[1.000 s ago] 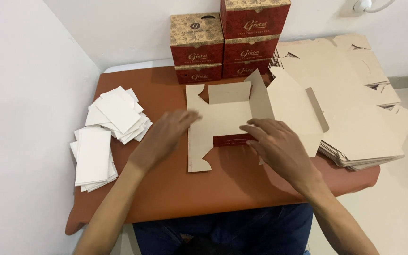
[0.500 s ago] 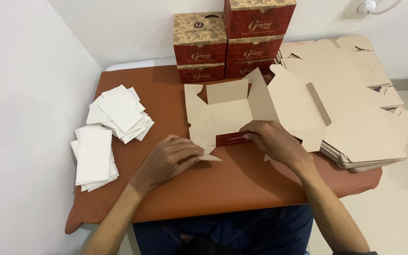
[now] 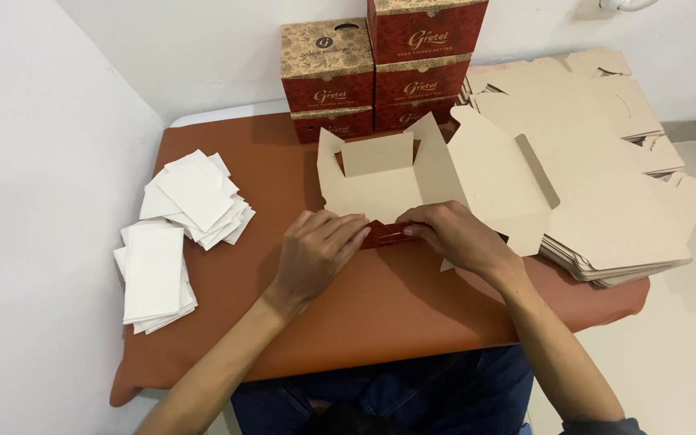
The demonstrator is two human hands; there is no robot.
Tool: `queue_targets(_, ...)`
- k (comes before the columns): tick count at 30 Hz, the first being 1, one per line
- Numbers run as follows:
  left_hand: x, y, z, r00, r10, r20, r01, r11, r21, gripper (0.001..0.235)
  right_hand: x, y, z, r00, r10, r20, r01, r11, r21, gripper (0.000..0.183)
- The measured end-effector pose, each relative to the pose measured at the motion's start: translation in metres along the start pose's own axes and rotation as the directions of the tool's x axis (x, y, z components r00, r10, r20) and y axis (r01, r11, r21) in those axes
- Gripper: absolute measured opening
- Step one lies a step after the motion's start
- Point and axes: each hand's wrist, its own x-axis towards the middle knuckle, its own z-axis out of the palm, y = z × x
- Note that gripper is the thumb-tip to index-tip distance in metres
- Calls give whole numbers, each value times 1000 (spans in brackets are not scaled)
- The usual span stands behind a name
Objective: Assembling cardboard boxes from flat templates and inserting paper liners into them.
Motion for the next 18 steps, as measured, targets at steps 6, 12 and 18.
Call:
queue_targets(6,9,3,15,999,11,40,-9,998,-54,11,7,7,4,1000,18,5,-18,999,-36,22)
queue_targets(12,17,2,18,981,-78,177,127,950,-284,9,5,6,4,999,-35,-2,35,998,-44,22)
queue_targets(18,16,-2,28,985,-79,152,120,950,-290,9,0,-3,-1,1000,-7,-7,7,999,-51,22)
